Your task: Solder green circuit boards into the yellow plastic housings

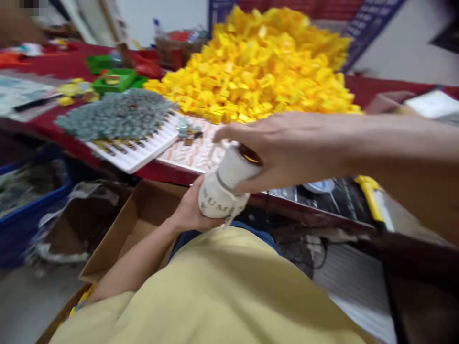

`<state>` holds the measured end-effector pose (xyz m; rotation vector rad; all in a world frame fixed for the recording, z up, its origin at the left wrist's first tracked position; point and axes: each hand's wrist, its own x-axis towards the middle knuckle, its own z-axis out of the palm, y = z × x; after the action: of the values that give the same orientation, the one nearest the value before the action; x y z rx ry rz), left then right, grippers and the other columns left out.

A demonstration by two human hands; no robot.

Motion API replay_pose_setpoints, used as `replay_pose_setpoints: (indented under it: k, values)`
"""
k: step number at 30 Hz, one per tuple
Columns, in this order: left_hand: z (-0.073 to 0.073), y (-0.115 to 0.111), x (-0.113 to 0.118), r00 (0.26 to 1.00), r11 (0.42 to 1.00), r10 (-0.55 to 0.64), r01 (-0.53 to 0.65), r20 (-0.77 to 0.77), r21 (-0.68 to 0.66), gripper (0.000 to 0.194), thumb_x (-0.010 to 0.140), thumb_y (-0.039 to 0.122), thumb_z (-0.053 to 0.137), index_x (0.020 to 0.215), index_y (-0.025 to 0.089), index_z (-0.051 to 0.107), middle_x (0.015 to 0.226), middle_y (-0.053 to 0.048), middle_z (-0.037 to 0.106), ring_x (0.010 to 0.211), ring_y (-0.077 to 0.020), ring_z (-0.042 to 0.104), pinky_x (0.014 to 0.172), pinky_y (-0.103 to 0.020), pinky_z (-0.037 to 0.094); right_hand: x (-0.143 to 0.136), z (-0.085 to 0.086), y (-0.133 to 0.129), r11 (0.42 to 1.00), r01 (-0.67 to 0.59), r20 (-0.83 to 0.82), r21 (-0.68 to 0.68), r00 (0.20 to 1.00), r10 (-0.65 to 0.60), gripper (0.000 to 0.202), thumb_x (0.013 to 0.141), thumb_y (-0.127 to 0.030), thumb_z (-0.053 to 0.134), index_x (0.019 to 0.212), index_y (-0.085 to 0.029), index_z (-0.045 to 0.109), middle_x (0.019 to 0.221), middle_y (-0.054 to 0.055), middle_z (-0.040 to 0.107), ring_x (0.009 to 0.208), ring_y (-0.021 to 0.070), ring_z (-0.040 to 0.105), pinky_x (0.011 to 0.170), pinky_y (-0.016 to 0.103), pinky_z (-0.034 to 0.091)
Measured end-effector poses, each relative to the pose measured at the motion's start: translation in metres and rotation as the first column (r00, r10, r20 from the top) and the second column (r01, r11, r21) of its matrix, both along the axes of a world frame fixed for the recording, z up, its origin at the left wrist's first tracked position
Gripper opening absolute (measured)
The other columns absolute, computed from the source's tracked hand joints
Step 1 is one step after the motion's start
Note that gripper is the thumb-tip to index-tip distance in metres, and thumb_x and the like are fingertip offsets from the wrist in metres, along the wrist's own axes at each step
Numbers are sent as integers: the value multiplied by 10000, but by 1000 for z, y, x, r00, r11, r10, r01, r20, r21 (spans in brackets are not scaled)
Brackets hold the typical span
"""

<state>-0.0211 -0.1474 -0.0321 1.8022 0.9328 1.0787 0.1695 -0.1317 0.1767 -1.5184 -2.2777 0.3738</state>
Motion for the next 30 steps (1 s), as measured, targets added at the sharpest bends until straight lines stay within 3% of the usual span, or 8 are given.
replay_pose_setpoints:
  k: [2, 4, 8, 11, 14, 19, 23, 30]
  values:
    - [-9, 10, 6, 1000, 999, -9, 10, 20, -36, 1119, 516, 460, 887, 1444, 145, 347, 1344, -166, 563, 1252, -354, 565, 1087, -551, 460, 11, 9, 9, 982, -183, 355, 45, 922, 155, 786, 499, -385, 882, 1235, -243, 645, 790, -109, 658, 677, 86, 687, 524, 106, 453]
    - [-17, 16, 10, 999, 998, -8, 10, 32, -62, 1145, 503, 480, 889, 1440, 128, 331, 1310, -170, 582, 1228, -351, 586, 1074, -550, 477, 29, 20, 9, 979, -191, 418, 76, 897, 143, 867, 615, -412, 806, 1409, -243, 501, 944, -99, 665, 856, 134, 711, 646, 157, 487]
    - [-27, 21, 8, 999, 998, 39, -40, -23, -55, 1165, 463, 548, 908, 1393, 114, 357, 1264, -180, 605, 1185, -347, 619, 1044, -538, 512, 85, 13, -11, 994, -13, -267, 111, 963, 43, 636, 789, -351, 610, 1397, -223, 478, 1093, -125, 618, 1066, 84, 634, 802, 159, 433]
    - [-29, 24, 2, 996, 999, 42, -40, -82, 20, 1051, 489, 536, 913, 1320, 124, 418, 1187, -164, 653, 1124, -329, 657, 1008, -516, 547, 129, -40, -22, 981, 103, -736, 163, 675, 52, 619, 784, -474, 684, 1335, -244, 520, 1232, -76, 614, 1114, 99, 615, 910, 205, 490]
    - [-28, 23, 1, 985, 987, 148, -142, -83, 78, 938, 489, 579, 900, 1204, 135, 486, 1084, -139, 692, 1043, -316, 686, 947, -502, 580, 154, -123, -29, 962, 260, -805, 86, 587, -87, 827, 765, -618, 662, 1440, -267, 340, 1298, 34, 601, 1048, 155, 657, 838, 303, 552]
    - [-26, 21, 7, 963, 961, 264, -257, -55, 104, 944, 430, 732, 839, 1108, 160, 515, 1027, -117, 693, 993, -292, 692, 944, -474, 583, 148, -237, -30, 765, 643, -699, 23, 558, -448, 819, 576, -666, 817, 1163, -202, 483, 1031, 81, 638, 899, 255, 647, 838, 452, 563]
    - [-27, 26, 5, 962, 970, 236, -224, -140, 94, 900, 432, 649, 875, 1093, 159, 512, 1058, -128, 696, 1004, -291, 696, 924, -456, 590, 140, -266, -18, 701, 707, -599, 92, 602, -528, 759, 615, -671, 802, 1134, -204, 505, 1083, 88, 630, 946, 259, 625, 903, 448, 530]
    - [-30, 28, 4, 957, 975, 209, -219, -202, -29, 983, 413, 552, 903, 1198, 124, 493, 1177, -186, 663, 1125, -360, 658, 1022, -551, 521, 154, -262, -18, 710, 637, -397, 299, 760, -514, 842, 725, -638, 763, 1363, -170, 475, 1293, 152, 572, 1202, 313, 540, 1072, 495, 411]
